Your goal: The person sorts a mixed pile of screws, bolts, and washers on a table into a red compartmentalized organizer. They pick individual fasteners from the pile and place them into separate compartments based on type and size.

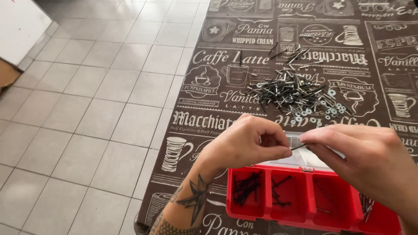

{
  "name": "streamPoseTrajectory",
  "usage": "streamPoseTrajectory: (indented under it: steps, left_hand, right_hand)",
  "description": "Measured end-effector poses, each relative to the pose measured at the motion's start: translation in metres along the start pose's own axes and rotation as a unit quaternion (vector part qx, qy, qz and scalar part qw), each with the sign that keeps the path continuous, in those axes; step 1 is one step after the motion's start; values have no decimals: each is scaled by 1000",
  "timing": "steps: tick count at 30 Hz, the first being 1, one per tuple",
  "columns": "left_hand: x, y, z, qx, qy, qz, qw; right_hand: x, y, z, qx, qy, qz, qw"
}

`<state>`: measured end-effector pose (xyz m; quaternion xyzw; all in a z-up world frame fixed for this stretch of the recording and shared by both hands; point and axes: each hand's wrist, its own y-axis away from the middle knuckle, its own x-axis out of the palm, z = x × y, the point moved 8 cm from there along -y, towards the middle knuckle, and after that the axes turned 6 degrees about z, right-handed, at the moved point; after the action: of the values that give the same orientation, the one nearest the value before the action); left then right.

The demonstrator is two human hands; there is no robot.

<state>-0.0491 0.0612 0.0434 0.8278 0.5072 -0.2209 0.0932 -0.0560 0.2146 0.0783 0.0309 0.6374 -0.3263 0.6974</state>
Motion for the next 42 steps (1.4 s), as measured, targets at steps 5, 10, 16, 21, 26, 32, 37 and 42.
streamPoseTrajectory:
  steps: [5,10,16,21,26,32,37,42]
  left_hand:
    - [-3,4,2,-35,26,20,999]
    - [2,5,11,6,33,89,995]
    - [-43,3,53,-17,97,-159,982]
    - [-51,-1,73,-51,71,-248,965]
    - [-51,-9,88,-95,-79,-272,954]
    - [-15,-40,106,-6,-298,-94,950]
    - [-11,-43,124,-66,-339,-56,937]
    - [-19,-43,129,-48,-341,-100,933]
  right_hand:
    - [2,2,7,-11,34,-5,999]
    - [29,0,26,-64,7,83,994]
    - [90,13,61,-130,-4,195,972]
    - [81,7,54,-93,-4,193,977]
    - [31,5,16,-11,35,87,996]
    - [-5,11,-9,56,135,46,988]
    - [-14,12,-17,63,115,30,991]
    - [-23,15,-29,112,133,34,984]
